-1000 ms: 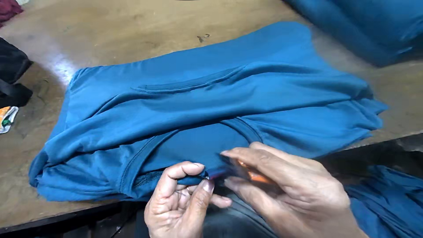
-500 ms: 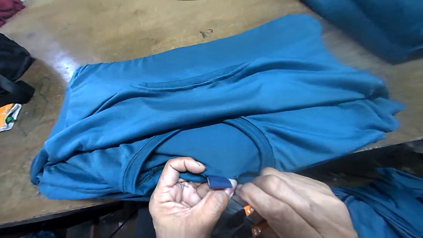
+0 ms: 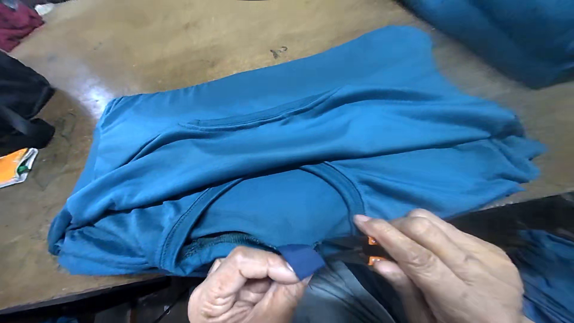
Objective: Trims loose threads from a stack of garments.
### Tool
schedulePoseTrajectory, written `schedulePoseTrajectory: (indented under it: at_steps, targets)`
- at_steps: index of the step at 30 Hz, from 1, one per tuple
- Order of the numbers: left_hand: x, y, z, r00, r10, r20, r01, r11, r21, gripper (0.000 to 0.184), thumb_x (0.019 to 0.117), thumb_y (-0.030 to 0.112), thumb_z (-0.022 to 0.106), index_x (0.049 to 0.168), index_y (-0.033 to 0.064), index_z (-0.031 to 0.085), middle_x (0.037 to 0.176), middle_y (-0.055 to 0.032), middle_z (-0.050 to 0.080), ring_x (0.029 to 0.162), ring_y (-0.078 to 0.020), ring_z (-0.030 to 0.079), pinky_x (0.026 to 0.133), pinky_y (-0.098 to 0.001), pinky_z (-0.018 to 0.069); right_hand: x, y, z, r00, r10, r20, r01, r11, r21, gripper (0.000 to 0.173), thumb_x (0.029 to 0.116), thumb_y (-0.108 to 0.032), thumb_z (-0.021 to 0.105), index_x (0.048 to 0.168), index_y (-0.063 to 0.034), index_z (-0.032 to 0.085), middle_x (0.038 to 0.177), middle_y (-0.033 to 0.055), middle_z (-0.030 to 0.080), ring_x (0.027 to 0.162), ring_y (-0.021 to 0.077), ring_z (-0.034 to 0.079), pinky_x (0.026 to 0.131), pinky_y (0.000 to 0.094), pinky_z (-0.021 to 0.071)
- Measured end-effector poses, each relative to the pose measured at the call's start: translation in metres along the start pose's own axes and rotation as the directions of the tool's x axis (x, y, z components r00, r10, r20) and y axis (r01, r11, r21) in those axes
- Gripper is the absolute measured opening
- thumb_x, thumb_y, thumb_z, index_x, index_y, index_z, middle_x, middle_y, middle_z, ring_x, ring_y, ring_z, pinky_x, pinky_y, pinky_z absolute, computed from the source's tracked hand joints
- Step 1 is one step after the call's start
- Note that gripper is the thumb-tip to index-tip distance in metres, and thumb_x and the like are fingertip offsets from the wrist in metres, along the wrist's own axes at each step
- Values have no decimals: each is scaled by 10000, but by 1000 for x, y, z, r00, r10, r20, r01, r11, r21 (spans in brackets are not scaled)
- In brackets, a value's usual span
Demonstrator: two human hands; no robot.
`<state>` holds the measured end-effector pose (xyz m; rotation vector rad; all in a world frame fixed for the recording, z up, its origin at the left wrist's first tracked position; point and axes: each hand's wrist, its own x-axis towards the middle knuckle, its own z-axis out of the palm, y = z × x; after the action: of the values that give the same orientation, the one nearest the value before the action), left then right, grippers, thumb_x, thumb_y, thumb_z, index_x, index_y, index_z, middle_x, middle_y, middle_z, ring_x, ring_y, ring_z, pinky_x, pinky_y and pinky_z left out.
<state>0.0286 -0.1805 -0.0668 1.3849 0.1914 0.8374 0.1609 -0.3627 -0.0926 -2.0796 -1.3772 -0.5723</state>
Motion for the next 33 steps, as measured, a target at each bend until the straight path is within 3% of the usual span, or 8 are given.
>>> schedulePoseTrajectory:
  at_steps: [2,5,9,12,18,23,28,33]
  targets:
    - [1,4,4,998,-52,-32,52,999,-1,140,799,15,842,896,54,748,849,-56,767,777,-104,743,751,-253,635,0,-1,5,1000,-17,-16,17,1000,7,408,1101,-340,431,1309,-55,636,909,127,637,741,256,568,652,372,447]
    - [5,9,2,979,-202,-15,195,960,-198,377,798,-76,815,1079,-34,568,931,-121,725,830,-199,754,821,-373,654,1,-2,5,999,-19,-27,20,998,52,355,1108,-322,403,1328,-115,589,1021,110,646,872,238,638,719,362,483]
    - [9,13,2,958,-283,-38,258,916,-307,430,753,-96,834,1023,40,528,720,-19,673,652,-120,689,773,-357,650,5,-4,5,999,-22,-40,25,996,82,346,1104,-316,419,1348,-135,586,1078,90,666,914,211,652,751,338,494]
    - [8,14,3,965,-258,-51,233,928,-289,378,754,-95,823,955,64,545,744,-48,690,732,-147,729,757,-349,642,10,-4,10,997,-40,-62,46,993,106,356,1087,-307,474,1290,-69,644,946,111,654,776,226,595,668,347,462]
    - [2,10,-3,986,-164,19,165,961,-222,125,860,-56,773,971,-11,738,956,-130,756,865,-166,742,817,-298,630,11,-8,10,997,-32,-66,38,994,105,320,1099,-302,446,1301,-127,621,1002,82,669,856,200,645,712,330,488]
    - [3,9,-1,977,-212,1,206,948,-243,248,843,-64,786,1075,-72,701,989,-154,749,869,-195,755,836,-341,646,12,-5,12,997,-23,-80,29,997,75,356,1099,-338,425,1174,-93,671,859,63,616,756,177,565,633,302,426]
    - [2,17,-2,957,-287,28,285,926,-249,466,835,-154,734,1288,-82,647,1156,-202,725,897,-228,767,850,-361,653,9,-8,11,998,-40,-56,44,995,86,349,1103,-329,423,1289,-104,615,1028,89,668,869,205,641,718,327,490]
    - [1,13,1,964,-266,-4,256,931,-259,373,810,-123,780,1161,-98,657,1063,-195,731,880,-239,762,837,-379,652,15,-13,13,995,-81,-65,88,990,107,324,1095,-295,468,1301,-95,618,1042,85,686,853,210,638,708,327,482]
